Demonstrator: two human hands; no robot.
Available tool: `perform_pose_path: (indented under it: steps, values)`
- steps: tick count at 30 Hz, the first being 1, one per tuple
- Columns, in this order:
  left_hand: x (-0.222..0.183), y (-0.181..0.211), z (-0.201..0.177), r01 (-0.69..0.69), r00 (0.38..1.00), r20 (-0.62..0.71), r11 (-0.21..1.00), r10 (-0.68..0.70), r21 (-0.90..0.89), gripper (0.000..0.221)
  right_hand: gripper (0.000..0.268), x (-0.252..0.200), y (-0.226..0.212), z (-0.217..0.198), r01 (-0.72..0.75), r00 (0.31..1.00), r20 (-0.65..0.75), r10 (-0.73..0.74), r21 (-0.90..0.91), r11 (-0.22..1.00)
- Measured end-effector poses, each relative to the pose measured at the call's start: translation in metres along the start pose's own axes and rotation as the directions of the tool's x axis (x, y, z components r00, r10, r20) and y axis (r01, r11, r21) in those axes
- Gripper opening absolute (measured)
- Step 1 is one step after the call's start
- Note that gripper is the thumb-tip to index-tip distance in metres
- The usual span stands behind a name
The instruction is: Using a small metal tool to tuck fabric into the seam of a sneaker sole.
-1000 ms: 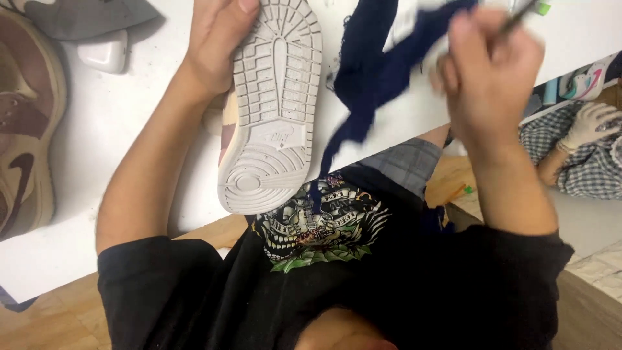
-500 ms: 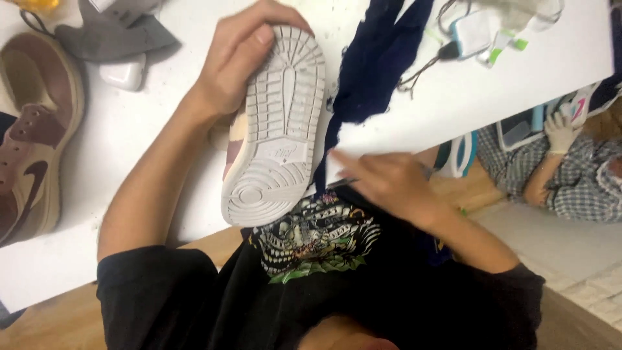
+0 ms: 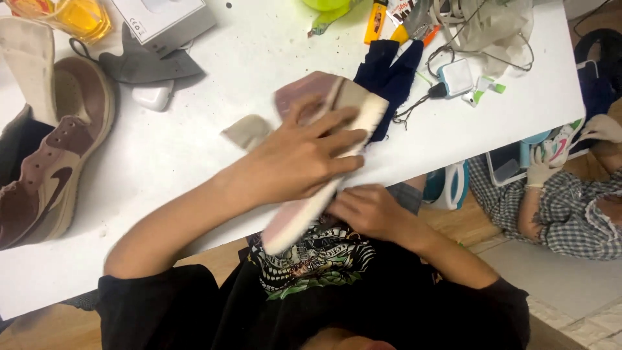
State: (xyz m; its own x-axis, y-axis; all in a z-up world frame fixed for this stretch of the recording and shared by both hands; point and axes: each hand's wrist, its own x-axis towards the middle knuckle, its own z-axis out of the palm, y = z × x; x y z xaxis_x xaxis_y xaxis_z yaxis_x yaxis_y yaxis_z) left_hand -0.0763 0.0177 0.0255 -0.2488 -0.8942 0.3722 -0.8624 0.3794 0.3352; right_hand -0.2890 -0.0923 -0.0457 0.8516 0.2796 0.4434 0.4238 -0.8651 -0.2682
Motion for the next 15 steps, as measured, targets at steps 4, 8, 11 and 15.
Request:
perform_pose_path:
  steps: [4, 8, 11, 15]
  values:
    - [0.003, 0.015, -0.007, 0.033, 0.998, -0.061, 0.999, -0.032, 0.009, 0.01, 0.018, -0.012, 0.005, 0.006, -0.047, 0.998, 0.046, 0.044, 0.052, 0.998]
    - [0.0, 0.027, -0.001, 0.022, 0.997, 0.075, 0.993, -0.013, -0.118, 0.022, 0.022, -0.03, 0.017, 0.016, -0.084, 0.991, -0.072, 0.111, 0.311, 0.947]
    - [-0.002, 0.023, 0.004, 0.101, 0.987, 0.132, 0.99, -0.087, -0.099, 0.039, 0.006, -0.027, 0.014, -0.004, -0.199, 0.963, -0.066, 0.263, 0.484, 0.852]
    - [-0.006, 0.034, -0.017, 0.2, 0.948, 0.255, 0.98, -0.193, -0.001, 0.061, 0.011, -0.044, 0.021, -0.023, -0.258, 0.921, -0.012, 0.388, 0.729, 0.634]
